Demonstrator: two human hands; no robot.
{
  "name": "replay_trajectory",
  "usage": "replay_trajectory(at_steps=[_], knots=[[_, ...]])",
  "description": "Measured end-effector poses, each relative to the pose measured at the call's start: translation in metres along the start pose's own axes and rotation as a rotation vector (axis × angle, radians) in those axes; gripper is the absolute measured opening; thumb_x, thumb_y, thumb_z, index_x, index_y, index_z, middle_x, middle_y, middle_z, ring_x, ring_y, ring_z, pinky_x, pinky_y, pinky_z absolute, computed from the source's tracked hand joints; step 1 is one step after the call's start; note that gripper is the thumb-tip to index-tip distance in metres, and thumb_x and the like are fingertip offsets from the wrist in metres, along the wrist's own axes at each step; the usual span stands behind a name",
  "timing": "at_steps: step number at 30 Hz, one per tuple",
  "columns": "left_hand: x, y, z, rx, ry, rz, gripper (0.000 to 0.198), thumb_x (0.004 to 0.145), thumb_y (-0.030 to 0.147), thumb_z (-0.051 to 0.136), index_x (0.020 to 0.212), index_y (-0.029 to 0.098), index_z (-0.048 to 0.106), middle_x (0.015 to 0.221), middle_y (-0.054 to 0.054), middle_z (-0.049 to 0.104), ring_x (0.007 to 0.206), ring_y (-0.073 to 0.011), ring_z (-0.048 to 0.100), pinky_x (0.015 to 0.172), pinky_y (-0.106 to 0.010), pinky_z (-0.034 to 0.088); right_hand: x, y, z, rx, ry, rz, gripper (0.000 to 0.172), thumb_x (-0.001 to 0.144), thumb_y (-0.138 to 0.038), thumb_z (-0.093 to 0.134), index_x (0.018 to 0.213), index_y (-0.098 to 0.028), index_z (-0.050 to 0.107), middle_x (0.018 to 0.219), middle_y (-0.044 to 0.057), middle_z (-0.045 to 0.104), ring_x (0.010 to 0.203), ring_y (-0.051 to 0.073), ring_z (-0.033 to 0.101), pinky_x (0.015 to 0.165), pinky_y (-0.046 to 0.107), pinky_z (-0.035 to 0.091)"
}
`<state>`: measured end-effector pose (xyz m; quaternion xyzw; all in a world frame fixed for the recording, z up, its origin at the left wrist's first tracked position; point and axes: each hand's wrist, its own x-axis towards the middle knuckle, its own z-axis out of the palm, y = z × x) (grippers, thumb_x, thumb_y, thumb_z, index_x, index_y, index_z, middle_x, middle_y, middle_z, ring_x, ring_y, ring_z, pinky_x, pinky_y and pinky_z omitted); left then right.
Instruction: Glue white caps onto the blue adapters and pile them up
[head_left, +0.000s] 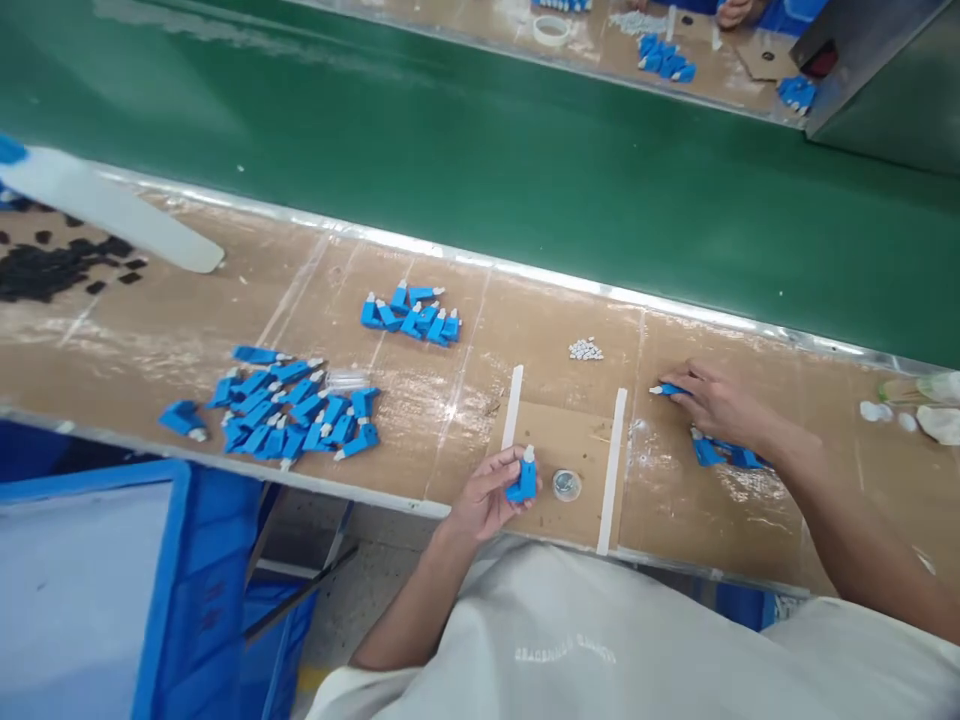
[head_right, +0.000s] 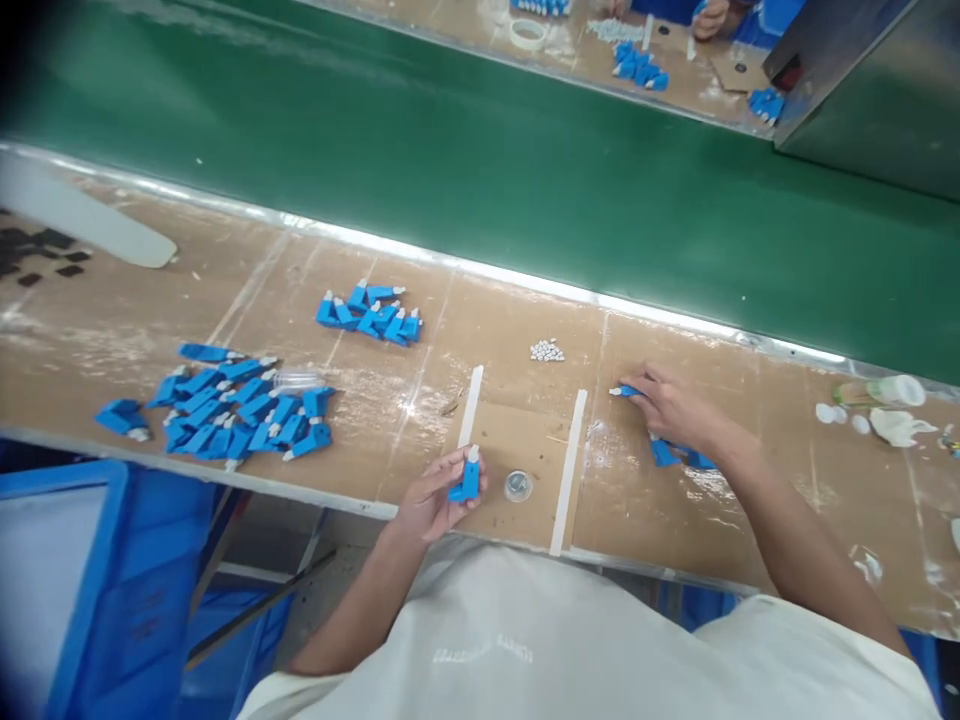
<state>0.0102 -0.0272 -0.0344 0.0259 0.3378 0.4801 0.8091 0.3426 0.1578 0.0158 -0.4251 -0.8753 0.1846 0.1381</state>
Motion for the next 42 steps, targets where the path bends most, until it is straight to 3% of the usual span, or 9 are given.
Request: replay_trajectory(at_steps=[2, 4, 9, 13, 16, 24, 31, 37, 42], knots=[[0.001, 0.001, 0.0, -0.015, -0.009, 0.002, 0.043, 0.068, 0.037, 0.091, 0.091, 0.013, 0.063, 0.073, -0.004, 0.067, 0.056, -0.0121, 0.064, 0.044, -0.017, 0.045, 0.001, -0.009, -0.008, 0.007, -0.081, -0.025, 0.043, 0.092, -0.056, 0.062, 0.125, -0.031, 0.072, 0.102, 0.011, 0.069, 0.08, 0.027, 0.07, 0.069, 0.046, 0.061], [0.001, 0.003, 0.002, -0.028, -0.019, 0.003, 0.04, 0.07, 0.035, 0.09, 0.091, 0.014, 0.063, 0.074, -0.003, 0.066, 0.058, -0.0118, 0.064, 0.045, -0.017, 0.047, 0.011, -0.021, -0.012, 0.049, -0.067, -0.023, 0.048, 0.09, -0.052, 0.068, 0.134, -0.031, 0.067, 0.106, 0.011, 0.069, 0.082, 0.027, 0.071, 0.072, 0.046, 0.062], [0.0, 0.004, 0.008, -0.066, -0.021, 0.034, 0.036, 0.069, 0.029, 0.09, 0.088, 0.013, 0.064, 0.073, -0.002, 0.065, 0.061, -0.0107, 0.064, 0.051, -0.017, 0.05, 0.061, -0.059, 0.028, 0.081, 0.006, -0.146, 0.021, 0.098, -0.036, 0.059, 0.105, -0.025, 0.076, 0.097, 0.008, 0.073, 0.081, 0.022, 0.069, 0.076, 0.041, 0.059], [0.0, 0.003, 0.008, -0.076, -0.032, 0.052, 0.041, 0.064, 0.032, 0.093, 0.087, 0.012, 0.065, 0.07, -0.002, 0.065, 0.058, -0.0107, 0.062, 0.051, -0.019, 0.05, 0.095, -0.065, 0.067, -0.038, 0.026, -0.203, 0.026, 0.101, -0.028, 0.051, 0.095, -0.021, 0.074, 0.087, 0.01, 0.071, 0.082, 0.024, 0.067, 0.077, 0.04, 0.055], [0.001, 0.003, 0.007, -0.07, -0.063, 0.052, 0.039, 0.066, 0.033, 0.092, 0.084, 0.013, 0.063, 0.069, -0.003, 0.066, 0.058, -0.0112, 0.062, 0.051, -0.02, 0.049, 0.105, -0.062, 0.078, -0.101, 0.031, -0.213, 0.028, 0.101, -0.028, 0.048, 0.093, -0.02, 0.074, 0.085, 0.01, 0.069, 0.082, 0.025, 0.065, 0.076, 0.039, 0.053], [0.002, 0.007, 0.001, -0.041, -0.097, 0.017, 0.036, 0.07, 0.035, 0.088, 0.087, 0.015, 0.063, 0.073, -0.003, 0.067, 0.06, -0.0118, 0.062, 0.054, -0.021, 0.049, 0.12, -0.067, 0.074, -0.3, -0.137, -0.188, 0.034, 0.1, -0.031, 0.044, 0.087, -0.02, 0.073, 0.085, 0.011, 0.065, 0.077, 0.025, 0.061, 0.065, 0.036, 0.044], [0.002, 0.008, 0.0, -0.049, -0.106, 0.013, 0.041, 0.066, 0.038, 0.089, 0.085, 0.013, 0.063, 0.071, -0.005, 0.066, 0.058, -0.0124, 0.062, 0.049, -0.021, 0.047, 0.142, -0.076, 0.07, -0.48, -0.325, -0.163, 0.021, 0.088, -0.031, 0.061, 0.081, -0.017, 0.075, 0.083, 0.016, 0.068, 0.072, 0.027, 0.063, 0.062, 0.039, 0.04], [0.0, 0.011, -0.001, -0.099, -0.096, 0.016, 0.042, 0.061, 0.036, 0.09, 0.085, 0.012, 0.066, 0.072, -0.005, 0.066, 0.059, -0.012, 0.062, 0.047, -0.018, 0.046, 0.161, -0.079, 0.08, -0.326, -0.388, -0.17, 0.024, 0.076, -0.031, 0.074, 0.056, -0.02, 0.066, 0.067, 0.013, 0.065, 0.084, 0.033, 0.066, 0.075, 0.045, 0.044], [-0.001, 0.012, 0.0, -0.114, -0.069, 0.014, 0.038, 0.061, 0.033, 0.087, 0.085, 0.012, 0.065, 0.073, -0.006, 0.065, 0.062, -0.0129, 0.063, 0.047, -0.018, 0.045, 0.169, -0.092, 0.072, -0.326, -0.393, -0.136, 0.025, 0.072, -0.025, 0.075, 0.053, -0.019, 0.06, 0.068, 0.015, 0.068, 0.084, 0.034, 0.068, 0.074, 0.044, 0.046]])
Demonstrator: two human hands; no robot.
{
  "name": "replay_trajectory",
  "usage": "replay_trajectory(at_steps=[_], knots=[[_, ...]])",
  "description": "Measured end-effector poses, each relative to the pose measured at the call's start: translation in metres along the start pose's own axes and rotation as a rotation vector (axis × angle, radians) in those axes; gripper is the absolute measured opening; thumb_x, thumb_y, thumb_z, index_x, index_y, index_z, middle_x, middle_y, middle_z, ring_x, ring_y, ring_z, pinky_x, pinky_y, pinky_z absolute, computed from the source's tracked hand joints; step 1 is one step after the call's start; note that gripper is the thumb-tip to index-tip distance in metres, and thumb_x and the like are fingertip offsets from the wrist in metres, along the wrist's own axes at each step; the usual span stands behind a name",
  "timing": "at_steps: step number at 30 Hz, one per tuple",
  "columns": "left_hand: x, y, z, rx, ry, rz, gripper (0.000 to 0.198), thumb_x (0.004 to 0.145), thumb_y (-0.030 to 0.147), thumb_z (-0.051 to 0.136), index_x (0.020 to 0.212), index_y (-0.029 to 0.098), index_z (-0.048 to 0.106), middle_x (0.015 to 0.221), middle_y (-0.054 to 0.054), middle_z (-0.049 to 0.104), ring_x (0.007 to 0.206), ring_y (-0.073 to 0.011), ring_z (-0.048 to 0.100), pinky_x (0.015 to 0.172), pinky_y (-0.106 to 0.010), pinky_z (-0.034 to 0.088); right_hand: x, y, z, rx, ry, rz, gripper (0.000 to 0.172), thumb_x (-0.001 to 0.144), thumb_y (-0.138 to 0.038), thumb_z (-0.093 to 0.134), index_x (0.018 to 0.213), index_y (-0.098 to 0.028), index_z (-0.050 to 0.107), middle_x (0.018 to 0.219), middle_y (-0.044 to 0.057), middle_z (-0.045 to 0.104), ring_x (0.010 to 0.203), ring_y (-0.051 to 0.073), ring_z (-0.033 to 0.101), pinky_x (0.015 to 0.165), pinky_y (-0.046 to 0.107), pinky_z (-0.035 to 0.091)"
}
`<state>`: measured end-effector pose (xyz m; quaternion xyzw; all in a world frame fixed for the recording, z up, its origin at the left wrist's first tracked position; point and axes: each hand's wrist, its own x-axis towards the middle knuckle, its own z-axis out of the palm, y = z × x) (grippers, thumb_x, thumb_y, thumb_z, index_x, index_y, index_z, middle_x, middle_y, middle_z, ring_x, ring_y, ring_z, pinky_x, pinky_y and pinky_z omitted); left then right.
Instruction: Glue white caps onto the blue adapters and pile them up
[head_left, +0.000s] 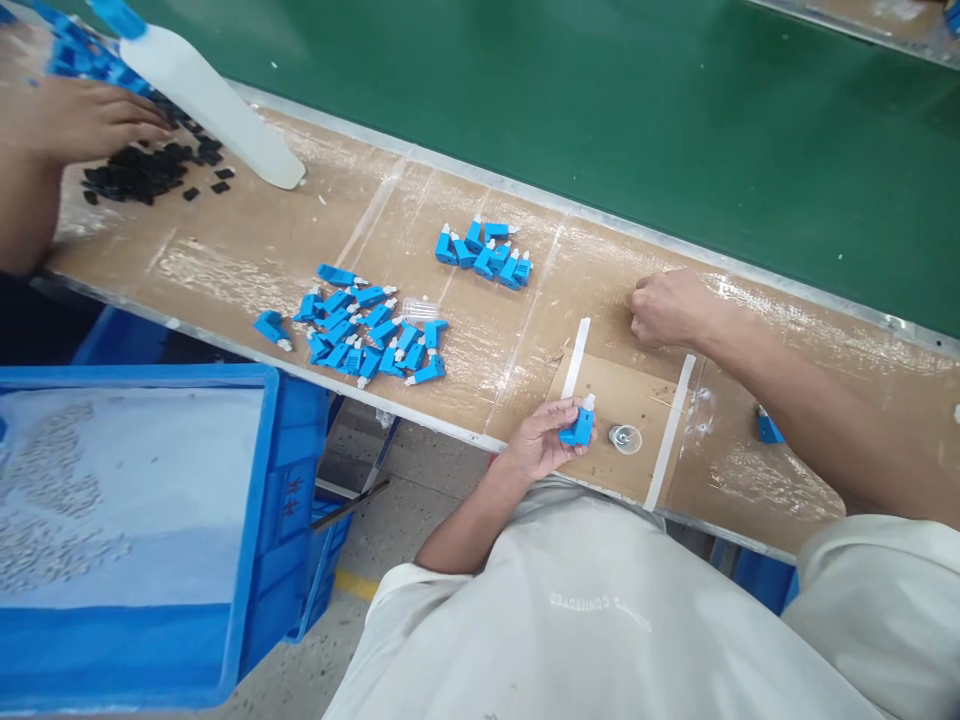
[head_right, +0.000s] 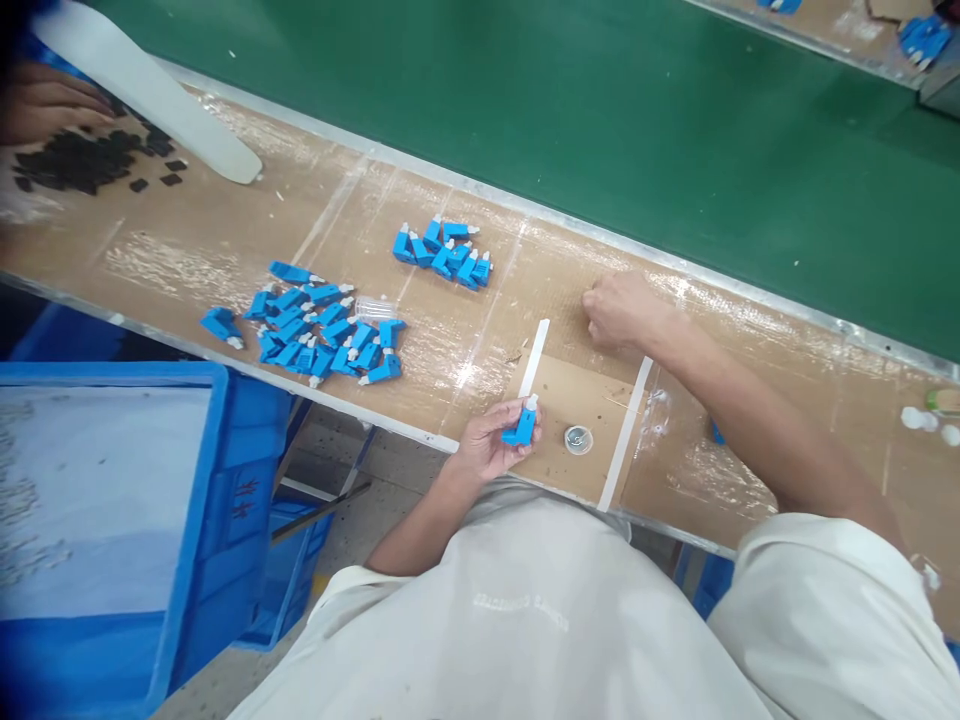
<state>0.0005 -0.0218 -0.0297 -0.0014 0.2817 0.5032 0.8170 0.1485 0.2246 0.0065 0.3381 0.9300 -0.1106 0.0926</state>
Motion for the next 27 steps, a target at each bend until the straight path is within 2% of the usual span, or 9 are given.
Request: replay_trajectory(at_steps=[2, 4, 6, 9, 13, 17, 22, 27], knots=[[0.0, 0.001, 0.001, -0.004, 0.009, 0.001, 0.036, 0.062, 0.031, 0.085, 0.084, 0.012, 0.065, 0.073, -0.005, 0.065, 0.062, -0.0128, 0.062, 0.047, -0.018, 0.046, -0.013, -0.009, -0.011, 0.033, 0.038, 0.025, 0.021, 0.074, -0.025, 0.072, 0.057, -0.018, 0.062, 0.072, 0.014, 0.07, 0.08, 0.031, 0.069, 0.071, 0.041, 0.047], [-0.001, 0.002, 0.001, -0.012, 0.004, 0.001, 0.034, 0.064, 0.03, 0.085, 0.084, 0.012, 0.064, 0.073, -0.005, 0.064, 0.063, -0.0126, 0.062, 0.047, -0.018, 0.046, -0.034, -0.022, -0.02, 0.235, 0.093, 0.038, 0.019, 0.078, -0.031, 0.069, 0.065, -0.018, 0.065, 0.073, 0.011, 0.072, 0.073, 0.025, 0.068, 0.067, 0.036, 0.05], [0.0, 0.003, 0.002, -0.019, -0.006, 0.002, 0.034, 0.065, 0.03, 0.085, 0.085, 0.012, 0.064, 0.073, -0.006, 0.064, 0.064, -0.0132, 0.063, 0.047, -0.018, 0.045, -0.061, -0.041, -0.022, 0.628, 0.085, 0.055, 0.023, 0.081, -0.04, 0.07, 0.074, -0.018, 0.069, 0.071, 0.007, 0.073, 0.065, 0.019, 0.068, 0.062, 0.032, 0.053], [0.001, 0.004, 0.005, -0.018, -0.019, 0.032, 0.038, 0.064, 0.032, 0.087, 0.085, 0.012, 0.063, 0.072, -0.004, 0.063, 0.063, -0.0131, 0.063, 0.046, -0.018, 0.044, -0.097, -0.073, -0.015, 1.227, -0.029, 0.142, 0.033, 0.077, -0.05, 0.08, 0.078, -0.019, 0.07, 0.065, 0.003, 0.072, 0.056, 0.016, 0.068, 0.054, 0.027, 0.055], [0.002, 0.002, 0.01, 0.066, -0.072, 0.122, 0.045, 0.065, 0.044, 0.089, 0.085, 0.014, 0.062, 0.066, 0.001, 0.06, 0.051, -0.0088, 0.055, 0.044, -0.019, 0.04, -0.119, -0.106, -0.001, 1.643, -0.065, 0.258, 0.037, 0.067, -0.048, 0.092, 0.072, -0.017, 0.072, 0.06, 0.002, 0.071, 0.049, 0.012, 0.066, 0.045, 0.02, 0.052], [-0.001, 0.0, 0.015, 0.175, -0.052, 0.167, 0.051, 0.064, 0.052, 0.089, 0.088, 0.015, 0.062, 0.066, 0.002, 0.061, 0.049, -0.0078, 0.054, 0.042, -0.018, 0.038, -0.124, -0.118, 0.006, 1.816, -0.047, 0.313, 0.036, 0.061, -0.044, 0.097, 0.07, -0.017, 0.075, 0.061, 0.002, 0.072, 0.048, 0.01, 0.065, 0.043, 0.016, 0.05], [-0.007, -0.001, 0.018, 0.229, -0.044, 0.199, 0.053, 0.065, 0.055, 0.089, 0.086, 0.015, 0.061, 0.068, 0.001, 0.063, 0.049, -0.0076, 0.054, 0.041, -0.018, 0.038, -0.128, -0.121, 0.011, 1.839, 0.013, 0.402, 0.036, 0.058, -0.043, 0.097, 0.069, -0.017, 0.075, 0.063, 0.004, 0.073, 0.047, 0.009, 0.063, 0.043, 0.017, 0.05], [-0.008, 0.0, 0.018, 0.212, -0.023, 0.201, 0.05, 0.065, 0.053, 0.088, 0.084, 0.016, 0.061, 0.063, 0.002, 0.06, 0.05, -0.0081, 0.055, 0.044, -0.018, 0.039, -0.131, -0.126, 0.014, 1.865, 0.13, 0.423, 0.031, 0.058, -0.038, 0.095, 0.071, -0.019, 0.075, 0.06, 0.0, 0.069, 0.045, 0.008, 0.059, 0.041, 0.016, 0.047]])
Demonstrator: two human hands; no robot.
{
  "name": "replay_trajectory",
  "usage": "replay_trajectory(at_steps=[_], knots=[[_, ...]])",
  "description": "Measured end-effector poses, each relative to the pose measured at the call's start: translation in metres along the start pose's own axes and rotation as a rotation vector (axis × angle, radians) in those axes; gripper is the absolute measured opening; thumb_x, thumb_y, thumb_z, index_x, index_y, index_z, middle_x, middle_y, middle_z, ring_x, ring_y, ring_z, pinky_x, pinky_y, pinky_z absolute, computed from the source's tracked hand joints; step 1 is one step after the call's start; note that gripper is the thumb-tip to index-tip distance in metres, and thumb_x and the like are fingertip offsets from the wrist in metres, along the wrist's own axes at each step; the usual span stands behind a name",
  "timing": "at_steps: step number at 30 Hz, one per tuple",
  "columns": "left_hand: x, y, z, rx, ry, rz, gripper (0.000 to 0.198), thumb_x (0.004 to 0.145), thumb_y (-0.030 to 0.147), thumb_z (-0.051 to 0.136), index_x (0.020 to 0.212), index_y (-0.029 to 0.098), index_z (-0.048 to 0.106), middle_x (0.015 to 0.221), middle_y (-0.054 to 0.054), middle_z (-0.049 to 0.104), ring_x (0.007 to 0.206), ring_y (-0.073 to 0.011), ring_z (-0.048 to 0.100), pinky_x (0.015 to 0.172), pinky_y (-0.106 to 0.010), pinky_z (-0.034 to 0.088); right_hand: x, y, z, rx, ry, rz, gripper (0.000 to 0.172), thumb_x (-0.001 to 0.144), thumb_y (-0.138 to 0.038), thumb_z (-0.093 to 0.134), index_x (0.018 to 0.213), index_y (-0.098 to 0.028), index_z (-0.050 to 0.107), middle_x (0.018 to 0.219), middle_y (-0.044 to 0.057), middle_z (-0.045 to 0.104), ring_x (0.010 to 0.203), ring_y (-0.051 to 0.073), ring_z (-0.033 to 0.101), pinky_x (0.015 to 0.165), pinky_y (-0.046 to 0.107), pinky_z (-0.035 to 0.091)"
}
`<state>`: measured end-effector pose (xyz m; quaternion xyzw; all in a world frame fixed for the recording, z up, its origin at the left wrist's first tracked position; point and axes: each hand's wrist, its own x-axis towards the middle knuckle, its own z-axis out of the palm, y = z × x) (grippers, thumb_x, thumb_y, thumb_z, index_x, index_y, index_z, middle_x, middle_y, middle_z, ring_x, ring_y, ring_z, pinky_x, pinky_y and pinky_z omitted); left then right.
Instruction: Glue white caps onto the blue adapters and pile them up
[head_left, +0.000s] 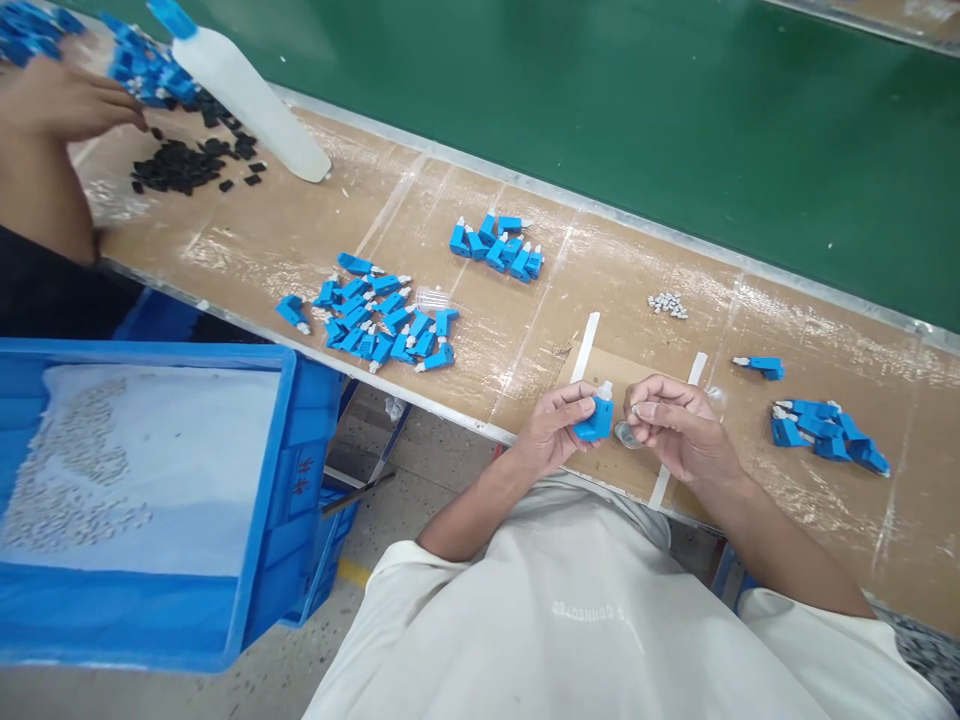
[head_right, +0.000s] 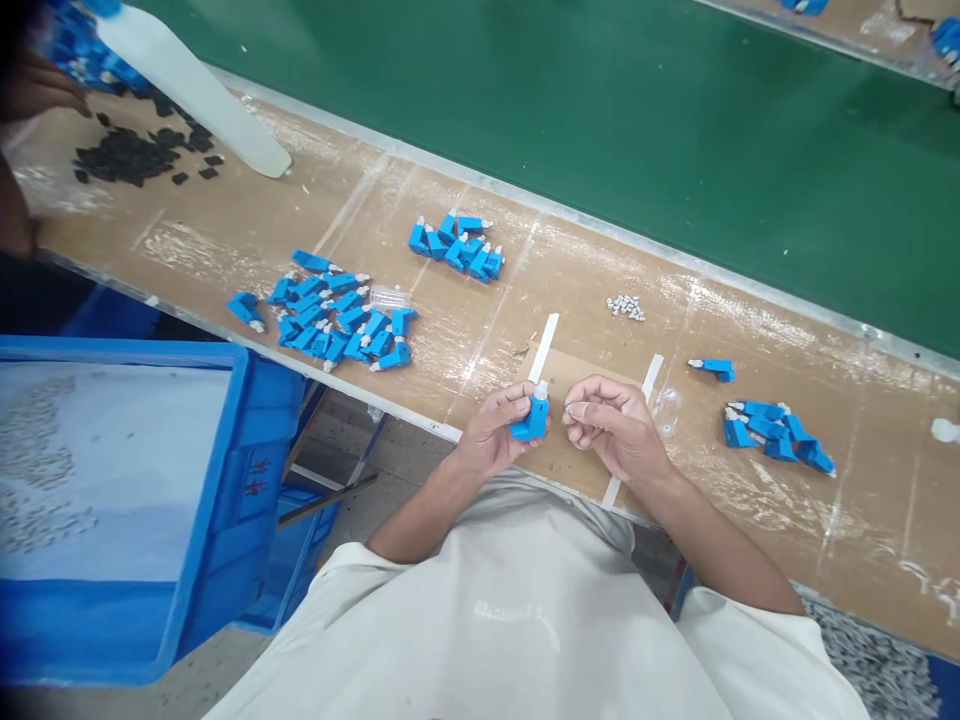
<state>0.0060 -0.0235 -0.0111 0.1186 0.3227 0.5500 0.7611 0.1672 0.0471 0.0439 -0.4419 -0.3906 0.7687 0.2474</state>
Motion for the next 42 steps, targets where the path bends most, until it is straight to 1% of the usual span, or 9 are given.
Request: replay_trajectory(at_steps=[3, 8, 11, 16, 22, 27, 31, 36, 42], knots=[[0.0, 0.0, -0.002, -0.036, 0.031, 0.01, 0.047, 0.064, 0.049, 0.088, 0.083, 0.016, 0.06, 0.063, 0.003, 0.057, 0.053, -0.009, 0.056, 0.045, -0.018, 0.04, -0.004, 0.001, 0.001, -0.035, 0.024, -0.073, 0.029, 0.062, -0.038, 0.094, 0.074, -0.019, 0.076, 0.058, -0.001, 0.066, 0.044, 0.008, 0.057, 0.039, 0.018, 0.046], [0.0, 0.001, -0.004, -0.093, 0.093, -0.006, 0.042, 0.064, 0.041, 0.088, 0.079, 0.015, 0.06, 0.063, 0.002, 0.056, 0.053, -0.0079, 0.052, 0.046, -0.019, 0.041, -0.012, 0.004, 0.002, -0.162, -0.005, -0.245, 0.031, 0.075, -0.047, 0.088, 0.083, -0.019, 0.078, 0.062, 0.001, 0.069, 0.05, 0.012, 0.065, 0.043, 0.021, 0.054], [0.001, 0.003, -0.003, -0.129, 0.128, -0.037, 0.036, 0.067, 0.035, 0.086, 0.082, 0.014, 0.061, 0.066, 0.001, 0.058, 0.056, -0.009, 0.054, 0.047, -0.019, 0.043, -0.013, 0.006, 0.004, -0.188, -0.008, -0.352, 0.033, 0.082, -0.051, 0.081, 0.081, -0.019, 0.075, 0.063, 0.001, 0.068, 0.051, 0.013, 0.066, 0.042, 0.022, 0.055], [0.0, 0.007, -0.001, -0.172, 0.164, -0.04, 0.03, 0.066, 0.028, 0.084, 0.082, 0.014, 0.063, 0.068, 0.0, 0.058, 0.06, -0.0105, 0.057, 0.046, -0.018, 0.042, -0.011, 0.004, 0.003, -0.195, -0.016, -0.442, 0.029, 0.084, -0.048, 0.081, 0.08, -0.019, 0.076, 0.068, 0.003, 0.07, 0.053, 0.013, 0.067, 0.046, 0.024, 0.06], [0.0, 0.01, -0.001, -0.171, 0.19, -0.053, 0.029, 0.067, 0.027, 0.083, 0.081, 0.013, 0.062, 0.069, 0.0, 0.057, 0.059, -0.0101, 0.056, 0.046, -0.019, 0.041, -0.008, -0.001, -0.003, -0.145, 0.045, -0.349, 0.029, 0.069, -0.043, 0.093, 0.073, -0.018, 0.079, 0.06, 0.002, 0.07, 0.045, 0.013, 0.066, 0.039, 0.021, 0.055], [0.001, 0.01, 0.001, -0.141, 0.127, -0.037, 0.041, 0.06, 0.036, 0.09, 0.08, 0.014, 0.062, 0.067, 0.001, 0.056, 0.059, -0.0096, 0.056, 0.046, -0.019, 0.043, -0.006, -0.001, -0.005, -0.118, 0.047, -0.221, 0.034, 0.063, -0.046, 0.096, 0.072, -0.018, 0.079, 0.059, 0.003, 0.072, 0.048, 0.014, 0.069, 0.043, 0.021, 0.057], [0.003, 0.007, 0.0, -0.06, 0.08, -0.01, 0.046, 0.061, 0.046, 0.09, 0.08, 0.015, 0.063, 0.063, 0.002, 0.057, 0.053, -0.0079, 0.051, 0.044, -0.018, 0.041, -0.005, 0.0, -0.004, -0.099, 0.029, -0.185, 0.036, 0.063, -0.047, 0.096, 0.075, -0.017, 0.079, 0.067, 0.004, 0.075, 0.053, 0.015, 0.071, 0.048, 0.022, 0.058], [0.002, 0.003, -0.001, 0.064, 0.053, 0.038, 0.048, 0.066, 0.053, 0.088, 0.082, 0.015, 0.062, 0.063, 0.002, 0.059, 0.05, -0.0074, 0.052, 0.043, -0.018, 0.038, -0.005, 0.005, -0.005, -0.132, 0.034, -0.189, 0.034, 0.068, -0.047, 0.093, 0.077, -0.018, 0.077, 0.071, 0.005, 0.077, 0.058, 0.016, 0.073, 0.051, 0.023, 0.06], [0.001, 0.002, 0.003, 0.161, 0.055, 0.14, 0.05, 0.068, 0.058, 0.087, 0.085, 0.016, 0.066, 0.062, 0.004, 0.056, 0.05, -0.0071, 0.049, 0.045, -0.02, 0.04, -0.007, 0.006, 0.005, -0.229, 0.037, -0.22, 0.031, 0.075, -0.046, 0.088, 0.077, -0.019, 0.075, 0.065, 0.002, 0.071, 0.055, 0.012, 0.066, 0.053, 0.022, 0.061]])
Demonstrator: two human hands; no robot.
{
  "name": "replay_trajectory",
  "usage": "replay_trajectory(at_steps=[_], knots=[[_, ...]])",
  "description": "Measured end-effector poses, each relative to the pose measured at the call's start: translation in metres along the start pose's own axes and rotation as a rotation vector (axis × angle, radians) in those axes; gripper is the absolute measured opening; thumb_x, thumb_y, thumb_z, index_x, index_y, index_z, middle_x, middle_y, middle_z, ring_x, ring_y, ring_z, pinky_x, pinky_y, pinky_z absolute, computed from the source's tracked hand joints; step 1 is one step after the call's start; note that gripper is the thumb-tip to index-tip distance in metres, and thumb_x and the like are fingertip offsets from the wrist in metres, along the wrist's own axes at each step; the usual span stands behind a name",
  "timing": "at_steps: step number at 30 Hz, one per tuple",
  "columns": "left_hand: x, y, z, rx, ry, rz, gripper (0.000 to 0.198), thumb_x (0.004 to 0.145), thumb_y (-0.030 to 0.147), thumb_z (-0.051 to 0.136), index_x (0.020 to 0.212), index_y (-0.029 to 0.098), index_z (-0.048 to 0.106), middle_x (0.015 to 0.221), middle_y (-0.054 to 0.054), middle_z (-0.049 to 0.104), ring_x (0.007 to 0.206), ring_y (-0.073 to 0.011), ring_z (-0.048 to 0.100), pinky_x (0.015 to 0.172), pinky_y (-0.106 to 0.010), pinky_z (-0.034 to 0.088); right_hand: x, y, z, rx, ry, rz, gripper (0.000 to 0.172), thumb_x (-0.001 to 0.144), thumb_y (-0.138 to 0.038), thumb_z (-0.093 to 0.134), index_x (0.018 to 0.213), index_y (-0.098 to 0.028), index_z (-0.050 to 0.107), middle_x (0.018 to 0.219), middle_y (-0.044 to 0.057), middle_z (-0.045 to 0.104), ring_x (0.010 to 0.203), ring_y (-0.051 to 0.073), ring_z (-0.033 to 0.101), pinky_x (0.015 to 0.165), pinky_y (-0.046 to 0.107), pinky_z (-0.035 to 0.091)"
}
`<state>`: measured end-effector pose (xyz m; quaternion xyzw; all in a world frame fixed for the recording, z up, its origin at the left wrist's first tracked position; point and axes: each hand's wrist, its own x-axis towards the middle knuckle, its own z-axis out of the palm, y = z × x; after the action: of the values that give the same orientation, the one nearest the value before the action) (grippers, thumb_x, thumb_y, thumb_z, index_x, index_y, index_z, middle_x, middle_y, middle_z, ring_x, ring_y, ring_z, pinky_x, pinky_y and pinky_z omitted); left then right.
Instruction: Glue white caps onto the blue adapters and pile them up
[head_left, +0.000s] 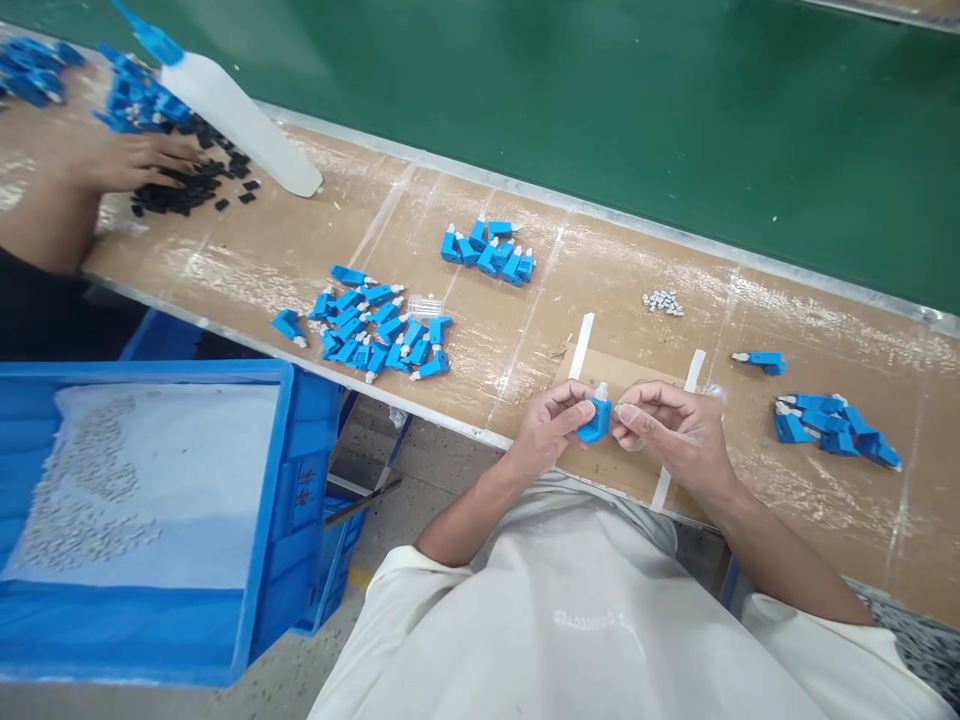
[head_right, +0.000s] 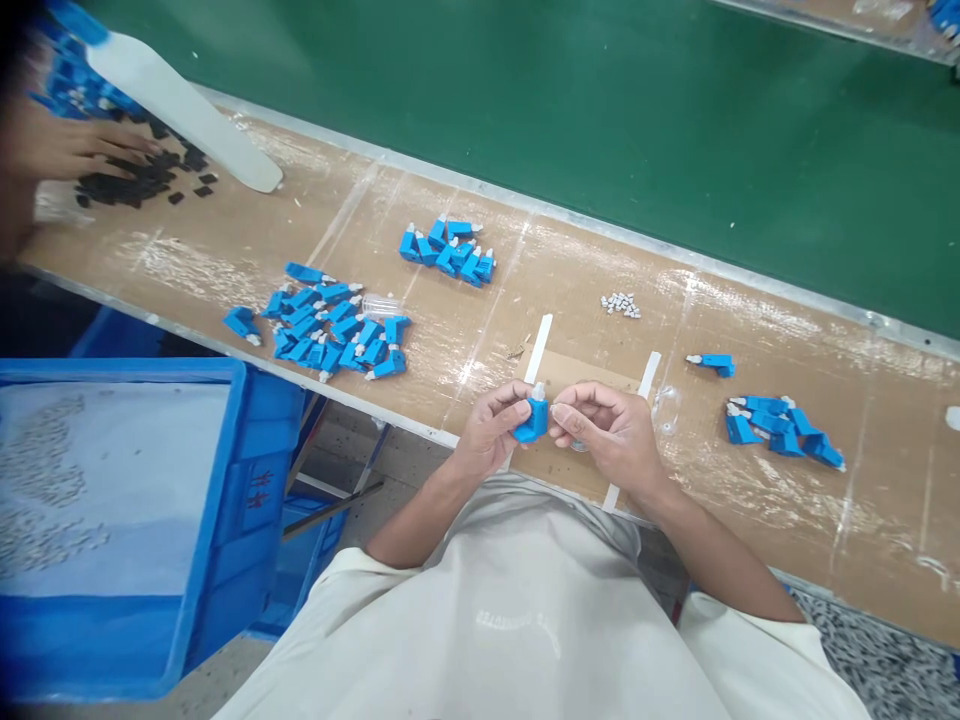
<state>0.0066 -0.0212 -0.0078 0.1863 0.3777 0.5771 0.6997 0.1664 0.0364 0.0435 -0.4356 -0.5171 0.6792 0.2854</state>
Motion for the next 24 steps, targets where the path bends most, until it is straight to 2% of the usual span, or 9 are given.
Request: replay_trajectory(at_steps=[8, 15, 20, 24], knots=[[0.002, -0.002, 0.0, 0.059, 0.004, 0.059, 0.051, 0.069, 0.062, 0.085, 0.083, 0.016, 0.067, 0.063, 0.003, 0.059, 0.052, -0.0084, 0.05, 0.049, -0.022, 0.042, 0.001, -0.003, 0.008, -0.014, 0.025, -0.028, 0.034, 0.066, -0.047, 0.093, 0.072, -0.02, 0.074, 0.065, 0.001, 0.066, 0.056, 0.012, 0.061, 0.048, 0.023, 0.06], [0.002, -0.016, -0.007, 0.113, 0.028, 0.13, 0.045, 0.077, 0.059, 0.081, 0.091, 0.017, 0.071, 0.069, 0.001, 0.063, 0.057, -0.0091, 0.053, 0.057, -0.023, 0.045, 0.001, 0.0, 0.009, -0.066, 0.064, -0.098, 0.034, 0.069, -0.049, 0.091, 0.073, -0.02, 0.074, 0.069, 0.002, 0.067, 0.051, 0.011, 0.059, 0.049, 0.027, 0.06], [0.001, -0.017, 0.0, 0.15, 0.081, 0.214, 0.045, 0.078, 0.059, 0.08, 0.091, 0.018, 0.071, 0.074, 0.0, 0.064, 0.062, -0.0097, 0.054, 0.059, -0.023, 0.044, -0.001, 0.002, 0.01, -0.097, 0.104, -0.126, 0.033, 0.069, -0.049, 0.092, 0.073, -0.02, 0.075, 0.071, 0.002, 0.067, 0.052, 0.011, 0.059, 0.049, 0.026, 0.059], [-0.001, -0.012, 0.005, 0.169, 0.105, 0.254, 0.045, 0.076, 0.059, 0.082, 0.087, 0.017, 0.071, 0.074, 0.0, 0.064, 0.061, -0.0097, 0.053, 0.058, -0.024, 0.043, 0.0, 0.001, 0.007, -0.094, 0.095, -0.087, 0.032, 0.067, -0.046, 0.093, 0.072, -0.02, 0.075, 0.067, 0.001, 0.068, 0.05, 0.012, 0.06, 0.049, 0.026, 0.058]])
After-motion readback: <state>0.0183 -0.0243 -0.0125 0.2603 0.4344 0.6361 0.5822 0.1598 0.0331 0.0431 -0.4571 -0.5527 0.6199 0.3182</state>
